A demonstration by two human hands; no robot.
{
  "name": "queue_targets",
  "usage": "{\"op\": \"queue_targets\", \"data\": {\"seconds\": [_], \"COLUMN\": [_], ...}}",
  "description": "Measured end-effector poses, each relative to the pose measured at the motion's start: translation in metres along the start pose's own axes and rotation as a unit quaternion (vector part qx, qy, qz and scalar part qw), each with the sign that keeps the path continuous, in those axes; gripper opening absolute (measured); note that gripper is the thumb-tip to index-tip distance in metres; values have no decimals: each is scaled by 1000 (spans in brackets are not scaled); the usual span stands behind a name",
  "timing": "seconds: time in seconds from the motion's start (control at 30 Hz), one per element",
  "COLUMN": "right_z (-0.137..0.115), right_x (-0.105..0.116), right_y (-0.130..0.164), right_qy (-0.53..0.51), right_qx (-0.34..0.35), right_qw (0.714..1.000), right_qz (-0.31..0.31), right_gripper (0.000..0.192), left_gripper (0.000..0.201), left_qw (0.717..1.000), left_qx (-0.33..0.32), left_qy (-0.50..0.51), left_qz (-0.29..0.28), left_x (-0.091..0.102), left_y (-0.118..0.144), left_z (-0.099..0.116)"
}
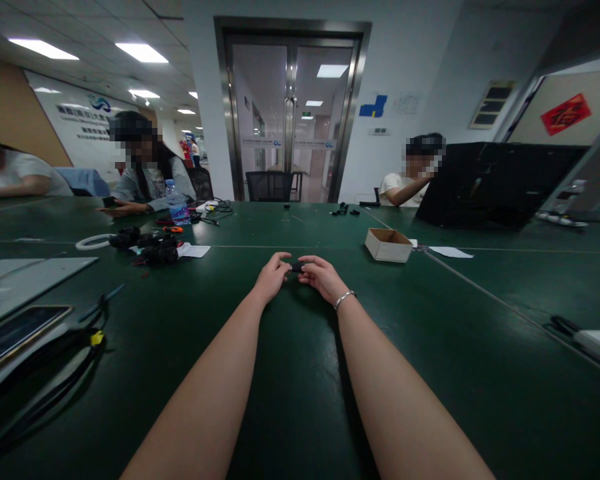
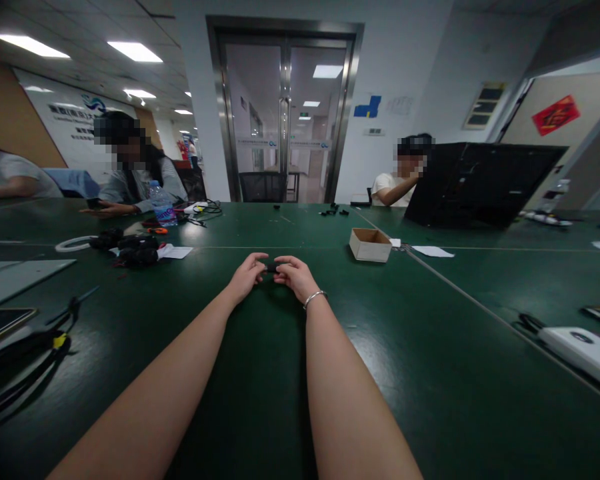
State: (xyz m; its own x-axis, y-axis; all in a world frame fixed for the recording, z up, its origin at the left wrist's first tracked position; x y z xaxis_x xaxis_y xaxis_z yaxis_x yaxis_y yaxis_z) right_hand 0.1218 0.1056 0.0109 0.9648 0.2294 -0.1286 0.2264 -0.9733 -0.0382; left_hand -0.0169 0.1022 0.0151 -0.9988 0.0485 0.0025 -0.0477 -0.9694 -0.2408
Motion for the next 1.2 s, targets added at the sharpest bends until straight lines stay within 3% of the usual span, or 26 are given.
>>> {"op": "queue_targets", "data": {"seconds": [1.2], "right_z": [1], "right_x": [0], "right_y": [0], "right_qy": [-4], "right_qx": [-8], "right_qw": [1000], "right_qz": [-10], "right_gripper": [20], "left_gripper": [25], "left_qw": [999], "left_qx": [7], "left_qy": [17], "left_qz": [-29], "left_x": [-6], "left_y": [3], "left_z": [7]}}
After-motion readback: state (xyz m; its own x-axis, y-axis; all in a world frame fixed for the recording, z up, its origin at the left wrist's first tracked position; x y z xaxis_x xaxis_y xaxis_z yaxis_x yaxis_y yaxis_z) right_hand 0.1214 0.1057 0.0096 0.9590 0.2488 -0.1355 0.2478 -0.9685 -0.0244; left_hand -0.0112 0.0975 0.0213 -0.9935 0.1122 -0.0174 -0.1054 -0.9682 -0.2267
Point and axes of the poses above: each hand's wrist, its own y-axis away from the middle knuckle, its own x-axis out of the back of the hand, z = x × y, the point moved 8 cm from there along -y, towards the middle knuckle, and after that the axes turned 11 degrees about y, right-handed, at the moved point
